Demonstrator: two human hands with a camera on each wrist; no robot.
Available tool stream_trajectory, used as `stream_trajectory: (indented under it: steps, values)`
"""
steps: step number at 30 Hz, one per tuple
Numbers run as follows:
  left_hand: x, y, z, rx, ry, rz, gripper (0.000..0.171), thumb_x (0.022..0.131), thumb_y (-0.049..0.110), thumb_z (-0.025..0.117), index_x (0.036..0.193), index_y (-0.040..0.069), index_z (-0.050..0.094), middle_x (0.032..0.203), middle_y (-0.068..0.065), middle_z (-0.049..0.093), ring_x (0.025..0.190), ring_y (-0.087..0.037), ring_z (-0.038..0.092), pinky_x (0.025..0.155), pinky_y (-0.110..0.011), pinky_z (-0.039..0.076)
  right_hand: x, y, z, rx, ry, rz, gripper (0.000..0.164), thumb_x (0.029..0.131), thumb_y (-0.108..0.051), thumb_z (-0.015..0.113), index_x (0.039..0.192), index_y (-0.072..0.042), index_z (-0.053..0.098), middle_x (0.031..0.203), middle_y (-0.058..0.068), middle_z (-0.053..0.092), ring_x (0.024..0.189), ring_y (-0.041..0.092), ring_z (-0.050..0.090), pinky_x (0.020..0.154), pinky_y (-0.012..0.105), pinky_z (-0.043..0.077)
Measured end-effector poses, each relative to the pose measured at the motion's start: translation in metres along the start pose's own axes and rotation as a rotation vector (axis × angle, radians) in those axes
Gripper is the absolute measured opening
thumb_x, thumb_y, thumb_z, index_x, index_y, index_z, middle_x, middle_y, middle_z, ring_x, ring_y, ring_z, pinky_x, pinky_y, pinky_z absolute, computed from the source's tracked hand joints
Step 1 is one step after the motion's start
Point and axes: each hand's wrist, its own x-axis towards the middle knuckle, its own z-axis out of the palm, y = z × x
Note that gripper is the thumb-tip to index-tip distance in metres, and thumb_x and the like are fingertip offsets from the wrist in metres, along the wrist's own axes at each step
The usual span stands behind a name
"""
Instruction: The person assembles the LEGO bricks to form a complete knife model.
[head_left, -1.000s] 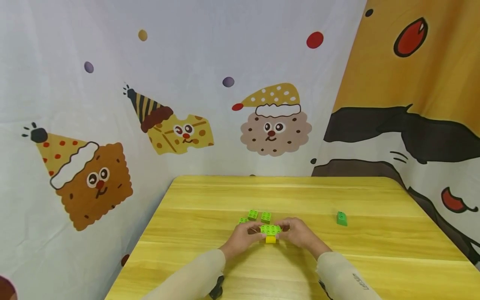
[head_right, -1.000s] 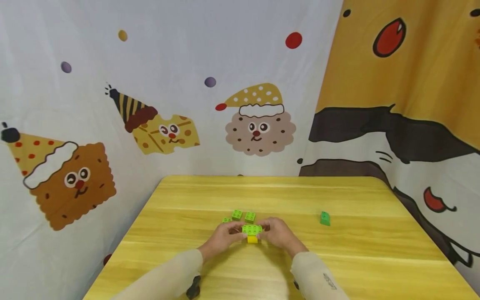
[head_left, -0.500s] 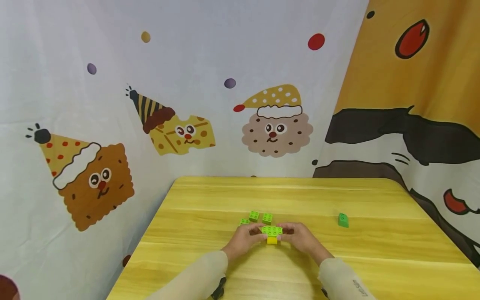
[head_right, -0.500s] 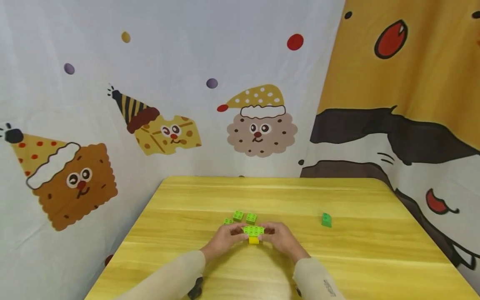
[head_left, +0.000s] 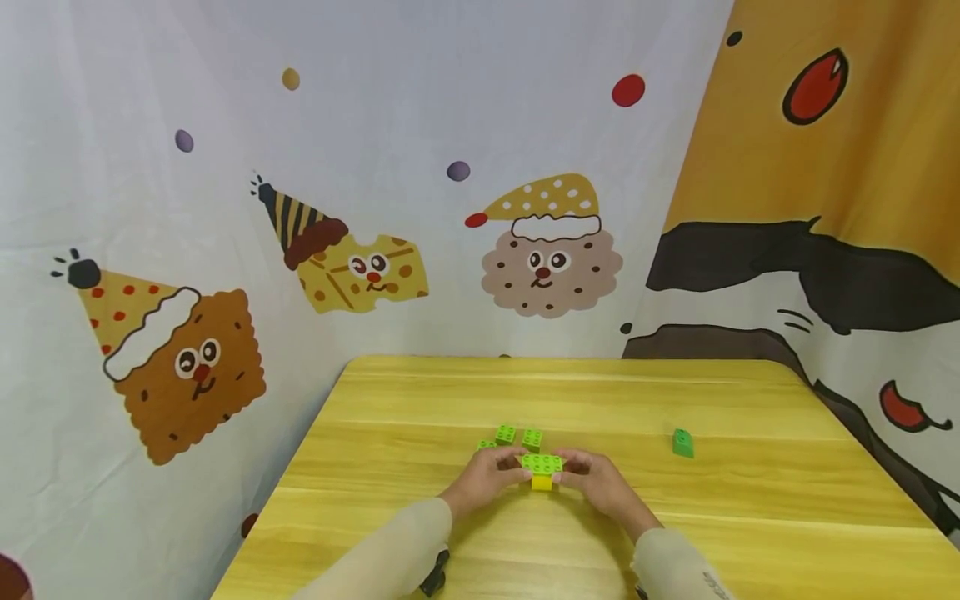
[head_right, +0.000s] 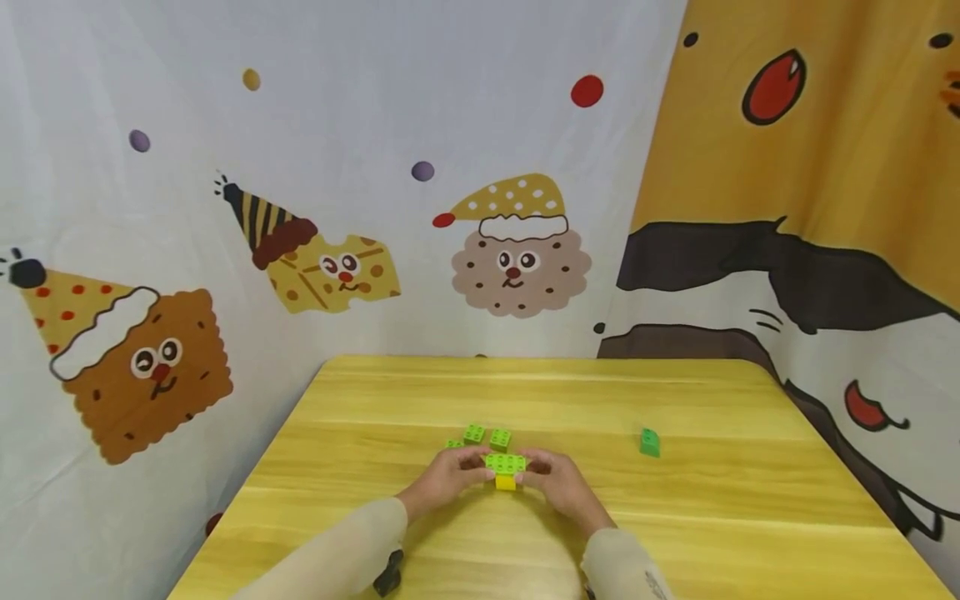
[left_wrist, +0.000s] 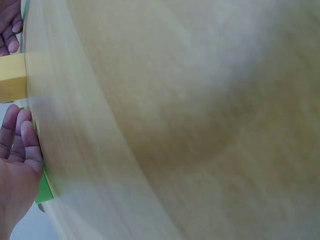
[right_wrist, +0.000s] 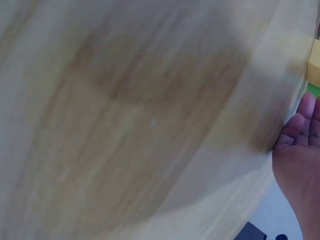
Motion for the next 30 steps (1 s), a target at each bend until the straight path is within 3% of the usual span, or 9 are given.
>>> stream_trajectory:
  steps: [14,30]
  values:
    - [0.0002,-0.0050,0.0027,0.044,0.029,0.056,0.036,0.093,0.022,0.071,0.127,0.011,0.067,0.090,0.000,0.064,0.081,-0.013,0.058,0.068,-0.024,0.051,-0.0031,0.0006,0.0001,0.031,0.019,0.016,0.047,0.086,-0.024,0.078,0.128,-0.006,0.066,0.104,0.003,0.069,0.098,0.020,0.062,0.086,0.042,0.052]
    - [0.0015,-0.0042,0.0037,0.035,0.033,0.034,0.035,0.093,0.021,0.072,0.126,0.012,0.067,0.090,0.000,0.065,0.078,-0.011,0.060,0.066,-0.025,0.051,-0.0022,0.0020,0.0001,0.104,0.021,0.052,0.051,0.084,-0.023,0.081,0.127,-0.001,0.065,0.115,0.008,0.068,0.105,0.024,0.062,0.090,0.043,0.051]
